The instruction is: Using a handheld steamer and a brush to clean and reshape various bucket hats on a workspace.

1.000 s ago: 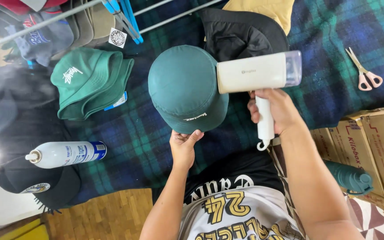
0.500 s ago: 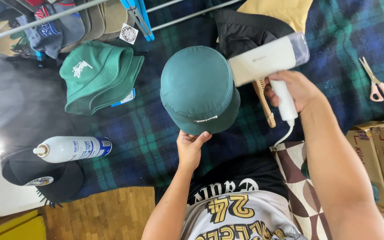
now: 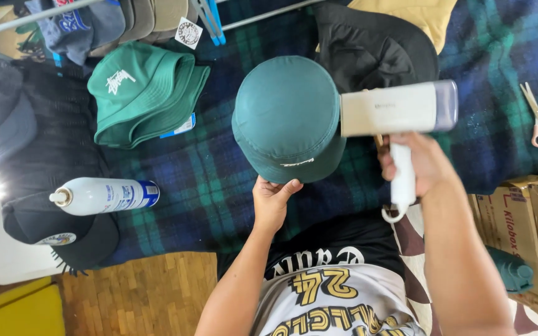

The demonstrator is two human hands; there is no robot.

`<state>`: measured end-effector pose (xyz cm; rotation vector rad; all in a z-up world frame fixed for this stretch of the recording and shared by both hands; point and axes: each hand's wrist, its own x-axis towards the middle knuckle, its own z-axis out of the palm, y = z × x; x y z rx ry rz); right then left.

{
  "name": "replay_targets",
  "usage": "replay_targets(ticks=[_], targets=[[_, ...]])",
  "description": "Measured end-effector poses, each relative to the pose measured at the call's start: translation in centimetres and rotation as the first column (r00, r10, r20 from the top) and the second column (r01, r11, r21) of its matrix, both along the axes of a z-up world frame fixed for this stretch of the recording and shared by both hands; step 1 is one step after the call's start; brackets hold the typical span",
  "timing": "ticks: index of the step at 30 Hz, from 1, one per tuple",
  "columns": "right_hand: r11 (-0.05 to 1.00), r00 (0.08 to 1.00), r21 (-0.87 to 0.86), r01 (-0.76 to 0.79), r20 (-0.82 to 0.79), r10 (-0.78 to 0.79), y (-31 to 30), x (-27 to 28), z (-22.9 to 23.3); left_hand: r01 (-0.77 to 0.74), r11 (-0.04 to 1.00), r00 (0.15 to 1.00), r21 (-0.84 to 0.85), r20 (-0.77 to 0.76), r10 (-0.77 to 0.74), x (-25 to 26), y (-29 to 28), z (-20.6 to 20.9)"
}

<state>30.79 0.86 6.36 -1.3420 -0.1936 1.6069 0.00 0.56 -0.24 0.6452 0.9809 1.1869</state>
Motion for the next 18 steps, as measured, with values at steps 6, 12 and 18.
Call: replay_targets(ticks=[6, 12, 18], targets=[[0.976, 0.974, 0.005, 0.219, 0.062, -0.219, -7.3, -6.6, -2.6, -0.009, 0.999, 1.000, 0.032, 0.019, 0.009, 0.0, -0.3, 0.0], [0.932, 0.935, 0.169, 0.321, 0.100, -0.340, -5.6, -9.9, -0.3, -0.089, 0.996, 0.954, -0.010, 0.285, 0.088, -0.3, -0.3, 1.6], [0.941, 0.939, 0.112, 0.320, 0.092, -0.330, -7.7, -11.2, -3.0, -0.049, 0.986, 0.948, -0.160, 0.303, 0.097, -1.5, 0.3, 1.6]])
